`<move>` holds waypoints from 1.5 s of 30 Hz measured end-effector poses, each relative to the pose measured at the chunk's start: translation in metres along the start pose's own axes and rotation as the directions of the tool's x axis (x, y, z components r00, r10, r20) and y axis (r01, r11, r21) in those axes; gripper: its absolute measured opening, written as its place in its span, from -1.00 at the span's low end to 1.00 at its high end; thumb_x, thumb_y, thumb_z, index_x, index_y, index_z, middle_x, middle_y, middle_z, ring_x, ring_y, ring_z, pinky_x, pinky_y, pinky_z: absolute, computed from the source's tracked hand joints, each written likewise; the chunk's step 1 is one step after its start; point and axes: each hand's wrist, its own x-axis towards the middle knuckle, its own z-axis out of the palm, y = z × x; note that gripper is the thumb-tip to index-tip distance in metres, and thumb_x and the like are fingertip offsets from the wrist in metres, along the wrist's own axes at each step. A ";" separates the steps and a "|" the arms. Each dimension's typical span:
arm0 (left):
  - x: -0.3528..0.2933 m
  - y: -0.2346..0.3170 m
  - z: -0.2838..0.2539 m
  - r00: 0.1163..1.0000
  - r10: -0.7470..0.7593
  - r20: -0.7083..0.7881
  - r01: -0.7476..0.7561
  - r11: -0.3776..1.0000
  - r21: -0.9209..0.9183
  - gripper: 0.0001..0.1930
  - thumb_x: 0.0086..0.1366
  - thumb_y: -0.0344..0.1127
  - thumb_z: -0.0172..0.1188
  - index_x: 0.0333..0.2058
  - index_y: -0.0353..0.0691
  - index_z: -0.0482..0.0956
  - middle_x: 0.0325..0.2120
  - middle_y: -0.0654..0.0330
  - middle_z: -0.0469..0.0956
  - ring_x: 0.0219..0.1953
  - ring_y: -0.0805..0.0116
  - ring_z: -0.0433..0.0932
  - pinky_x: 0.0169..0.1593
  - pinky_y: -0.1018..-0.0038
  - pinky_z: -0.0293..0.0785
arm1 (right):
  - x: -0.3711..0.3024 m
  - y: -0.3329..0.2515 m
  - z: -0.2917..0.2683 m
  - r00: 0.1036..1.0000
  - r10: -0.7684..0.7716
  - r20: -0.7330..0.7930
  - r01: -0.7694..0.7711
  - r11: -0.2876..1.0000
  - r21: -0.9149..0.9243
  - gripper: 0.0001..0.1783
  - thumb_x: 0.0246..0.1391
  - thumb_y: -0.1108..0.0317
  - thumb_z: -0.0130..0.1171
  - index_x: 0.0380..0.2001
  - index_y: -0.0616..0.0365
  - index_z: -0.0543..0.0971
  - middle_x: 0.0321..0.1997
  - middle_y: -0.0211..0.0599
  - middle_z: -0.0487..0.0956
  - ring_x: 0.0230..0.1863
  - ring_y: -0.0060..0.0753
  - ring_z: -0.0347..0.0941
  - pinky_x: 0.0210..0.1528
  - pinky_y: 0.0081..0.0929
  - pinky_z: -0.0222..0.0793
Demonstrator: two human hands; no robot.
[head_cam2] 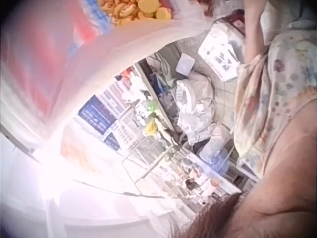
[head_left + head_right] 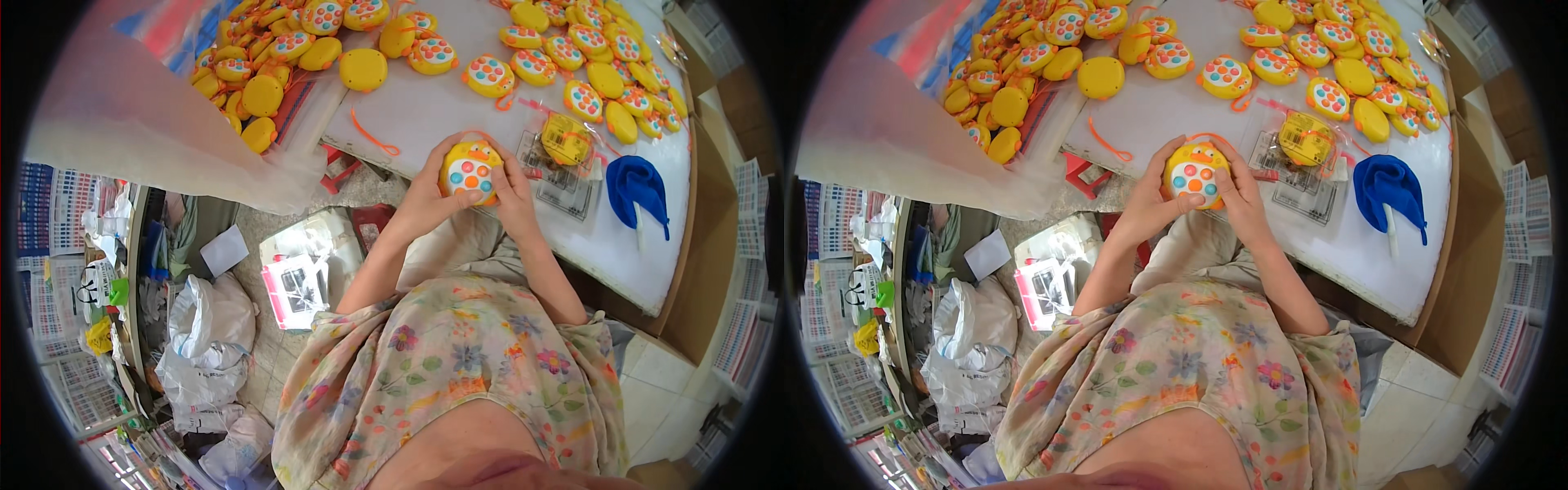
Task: Sorting and inspecting yellow round toys with floral patterns on a table in a factory setting.
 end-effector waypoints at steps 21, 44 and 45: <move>0.001 -0.020 -0.002 0.998 0.062 -0.015 -0.062 0.997 -0.045 -0.53 0.28 -0.39 0.05 0.15 -0.29 0.21 0.00 0.13 0.35 0.03 0.41 0.33 0.09 0.50 0.29 | -0.003 -0.002 0.004 0.992 -0.061 0.107 0.073 0.991 -0.114 -0.51 0.18 0.39 0.01 0.16 0.25 0.23 0.15 -0.26 0.29 0.15 -0.45 0.23 0.18 -0.51 0.15; -0.003 -0.034 -0.003 0.999 -0.023 -0.040 0.012 0.965 -0.264 -0.62 0.29 -0.30 0.09 0.06 -0.23 0.30 -0.13 0.22 0.43 -0.12 0.53 0.41 -0.01 0.58 0.35 | -0.006 -0.007 0.005 0.949 -0.166 0.267 0.229 0.948 -0.223 -0.25 0.18 -0.09 -0.06 0.25 0.23 0.14 0.13 -0.16 0.34 0.16 -0.38 0.24 0.19 -0.45 0.12; -0.001 -0.035 -0.006 0.999 -0.041 -0.036 0.030 0.961 -0.275 -0.60 0.29 -0.30 0.09 0.08 -0.22 0.29 -0.11 0.21 0.41 -0.09 0.51 0.40 0.00 0.57 0.35 | -0.007 -0.009 0.008 0.960 -0.119 0.252 0.178 0.958 -0.224 -0.26 0.15 0.02 0.03 0.26 0.20 0.12 0.11 -0.17 0.35 0.14 -0.38 0.25 0.16 -0.46 0.15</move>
